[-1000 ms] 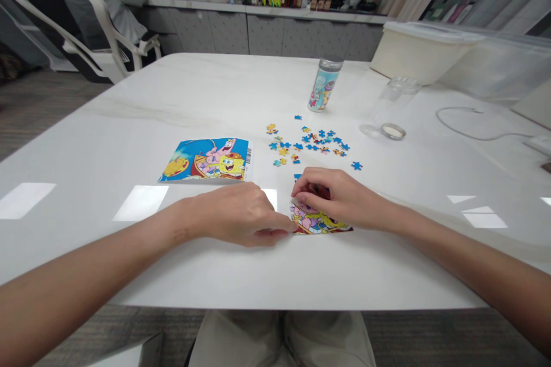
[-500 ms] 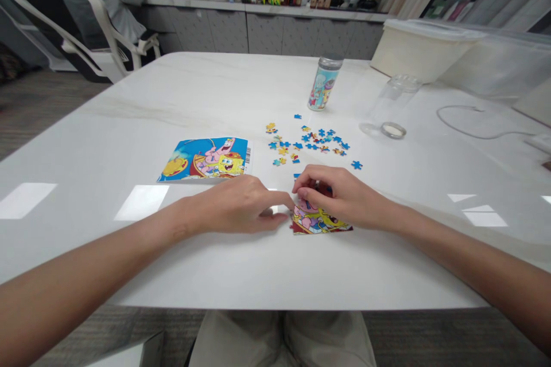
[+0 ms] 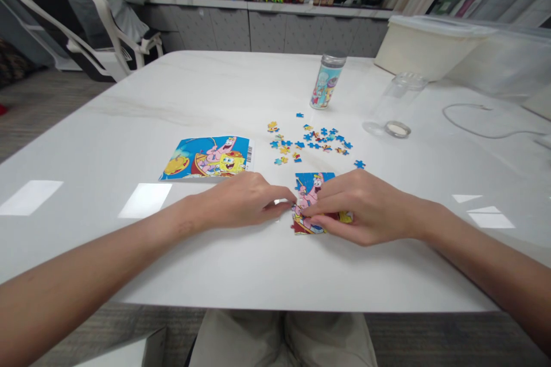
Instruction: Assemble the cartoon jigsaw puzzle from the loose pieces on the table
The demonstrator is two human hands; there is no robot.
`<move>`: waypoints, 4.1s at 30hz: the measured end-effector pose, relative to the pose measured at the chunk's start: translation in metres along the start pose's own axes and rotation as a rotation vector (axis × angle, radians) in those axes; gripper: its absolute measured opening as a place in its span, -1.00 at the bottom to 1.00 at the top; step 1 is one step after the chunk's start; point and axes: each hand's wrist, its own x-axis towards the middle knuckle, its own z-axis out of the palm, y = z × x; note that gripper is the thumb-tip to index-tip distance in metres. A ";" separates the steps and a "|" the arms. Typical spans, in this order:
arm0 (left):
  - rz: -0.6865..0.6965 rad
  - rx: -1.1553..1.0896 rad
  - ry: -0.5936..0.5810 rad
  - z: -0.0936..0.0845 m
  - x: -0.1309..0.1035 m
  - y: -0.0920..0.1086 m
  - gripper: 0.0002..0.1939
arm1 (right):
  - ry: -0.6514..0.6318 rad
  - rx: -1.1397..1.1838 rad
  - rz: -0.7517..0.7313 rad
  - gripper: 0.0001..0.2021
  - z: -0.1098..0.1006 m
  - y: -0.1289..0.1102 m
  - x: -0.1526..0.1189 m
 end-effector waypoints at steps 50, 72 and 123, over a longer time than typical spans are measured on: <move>-0.224 -0.440 -0.115 -0.009 0.007 0.005 -0.85 | -0.207 0.021 0.031 -0.60 -0.005 -0.004 0.000; -0.273 -0.566 -0.145 -0.010 0.011 0.005 -0.83 | -0.224 0.023 0.033 -0.62 -0.004 -0.003 -0.001; -0.600 -1.214 -0.178 -0.018 0.014 0.011 -0.79 | -0.180 0.052 0.040 -0.72 -0.005 -0.005 0.000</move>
